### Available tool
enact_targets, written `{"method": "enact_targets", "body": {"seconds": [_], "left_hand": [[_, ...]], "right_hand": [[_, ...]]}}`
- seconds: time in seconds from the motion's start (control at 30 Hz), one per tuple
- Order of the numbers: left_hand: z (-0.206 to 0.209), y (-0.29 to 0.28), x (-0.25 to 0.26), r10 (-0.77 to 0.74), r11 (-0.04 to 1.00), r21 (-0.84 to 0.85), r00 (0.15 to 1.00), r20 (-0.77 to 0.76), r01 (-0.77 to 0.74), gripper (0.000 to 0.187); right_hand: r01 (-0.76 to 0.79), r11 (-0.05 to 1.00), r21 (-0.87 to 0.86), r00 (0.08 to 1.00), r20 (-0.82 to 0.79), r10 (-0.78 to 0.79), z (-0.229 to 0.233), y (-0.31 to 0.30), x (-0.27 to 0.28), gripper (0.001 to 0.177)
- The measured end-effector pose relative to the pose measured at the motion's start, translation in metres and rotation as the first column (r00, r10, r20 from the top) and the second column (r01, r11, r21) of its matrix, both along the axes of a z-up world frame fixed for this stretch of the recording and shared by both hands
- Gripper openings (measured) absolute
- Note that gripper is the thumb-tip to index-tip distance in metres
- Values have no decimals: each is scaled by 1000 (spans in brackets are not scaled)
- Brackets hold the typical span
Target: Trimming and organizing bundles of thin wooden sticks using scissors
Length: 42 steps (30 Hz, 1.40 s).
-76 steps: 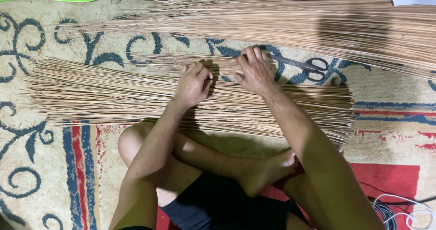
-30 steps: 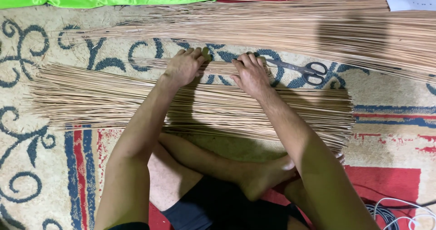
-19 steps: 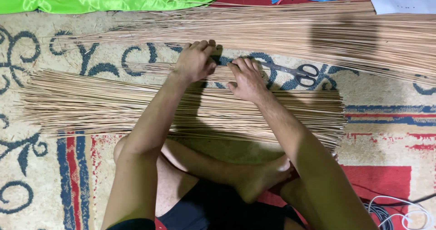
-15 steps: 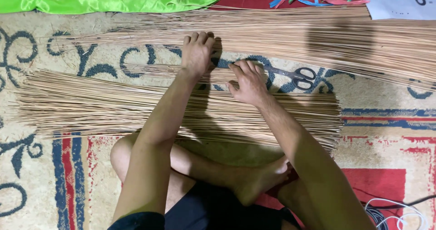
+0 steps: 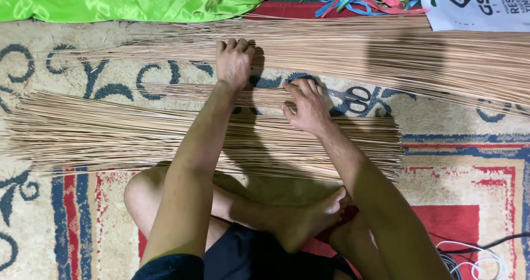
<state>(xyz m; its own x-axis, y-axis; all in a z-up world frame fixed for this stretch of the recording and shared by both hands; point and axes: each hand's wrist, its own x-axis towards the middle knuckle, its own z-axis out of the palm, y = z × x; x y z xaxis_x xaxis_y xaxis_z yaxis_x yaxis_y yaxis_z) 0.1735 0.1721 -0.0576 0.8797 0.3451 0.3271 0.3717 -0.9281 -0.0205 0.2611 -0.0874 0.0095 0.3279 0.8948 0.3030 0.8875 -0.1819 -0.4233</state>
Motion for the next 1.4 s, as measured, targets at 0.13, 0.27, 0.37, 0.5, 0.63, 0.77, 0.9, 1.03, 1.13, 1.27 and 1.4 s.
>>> {"method": "enact_targets", "body": {"seconds": [0.13,0.27,0.37,0.5,0.63,0.77,0.9,1.03,1.13,1.27,1.4], "left_hand": [[14,-2,-2,-9,999,35,999,40,8,12],[19,-4,0,6,1000,19,1000,27,-7,13],[35,-12,1,52,999,-1,998,-34,-52,13],[58,-20,-6,41,996,81,999,-8,-40,12],[80,-44,-23,-51,998,-28,999,-10,51,22],[86,-78,-47,-172,984,-27,977,129,177,27],[97,-113,-84,-171,984,-7,963,206,177,19],[88,-113,-133,-178,976,-91,966,185,197,14],[89,-105,-167,-156,971,-156,975,159,180,14],[101,-119,-185,-145,980,-121,983,116,158,13],[136,-179,-159,-179,960,-214,983,39,183,14]], "right_hand": [[3,1000,-5,1000,3,-3,6,-2,2,55],[11,1000,-22,999,37,-10,12,-4,2,51],[20,999,-36,999,42,-19,20,-9,2,50],[35,999,-17,998,58,-34,22,-14,2,52],[74,996,39,982,171,-80,37,-14,2,50],[131,991,8,973,190,-130,94,-8,-25,45],[-11,1000,-26,955,297,18,43,-25,-23,32],[-17,999,-31,960,280,25,-12,-65,-10,13],[46,996,-81,978,206,-28,-35,-108,3,17],[54,998,-27,974,220,-46,-10,-136,-5,15],[34,997,70,967,251,-51,-11,-120,-33,15]]}}
